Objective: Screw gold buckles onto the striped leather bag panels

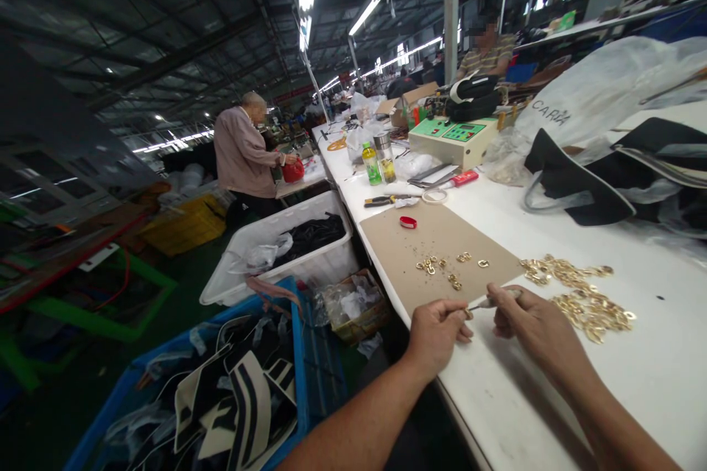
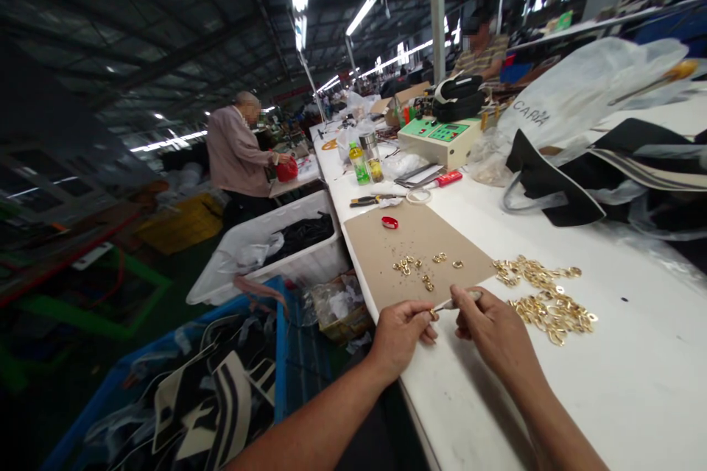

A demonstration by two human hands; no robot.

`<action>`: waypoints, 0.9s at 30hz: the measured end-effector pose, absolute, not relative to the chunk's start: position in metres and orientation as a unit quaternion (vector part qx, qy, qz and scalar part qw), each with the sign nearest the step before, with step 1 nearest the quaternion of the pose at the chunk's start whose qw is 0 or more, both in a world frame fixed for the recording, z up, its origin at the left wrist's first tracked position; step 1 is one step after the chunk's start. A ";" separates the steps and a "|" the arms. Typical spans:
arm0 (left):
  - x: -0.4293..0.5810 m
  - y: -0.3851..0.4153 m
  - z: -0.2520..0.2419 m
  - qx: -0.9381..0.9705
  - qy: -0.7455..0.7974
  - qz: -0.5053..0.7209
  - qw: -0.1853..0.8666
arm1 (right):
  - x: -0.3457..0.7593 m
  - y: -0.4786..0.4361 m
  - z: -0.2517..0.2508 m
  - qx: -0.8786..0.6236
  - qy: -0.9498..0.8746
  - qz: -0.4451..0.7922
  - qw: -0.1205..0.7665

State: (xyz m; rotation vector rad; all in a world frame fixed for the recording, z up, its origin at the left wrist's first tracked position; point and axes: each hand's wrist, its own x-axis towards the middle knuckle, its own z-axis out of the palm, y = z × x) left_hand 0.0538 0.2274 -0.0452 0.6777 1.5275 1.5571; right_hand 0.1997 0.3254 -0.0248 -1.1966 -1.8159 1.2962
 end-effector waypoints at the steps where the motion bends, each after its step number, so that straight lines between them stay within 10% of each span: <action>1: 0.054 0.227 -0.045 0.273 0.612 0.618 0.411 | 0.200 0.326 -0.025 -0.462 -0.686 0.477 0.298; 17: 0.012 0.267 -0.020 0.306 0.689 0.593 0.283 | 0.241 0.371 -0.013 -0.468 -0.425 0.504 0.589; 27: 0.064 0.283 -0.026 0.589 0.666 0.449 0.089 | 0.247 0.383 -0.020 -0.460 -0.382 0.514 0.614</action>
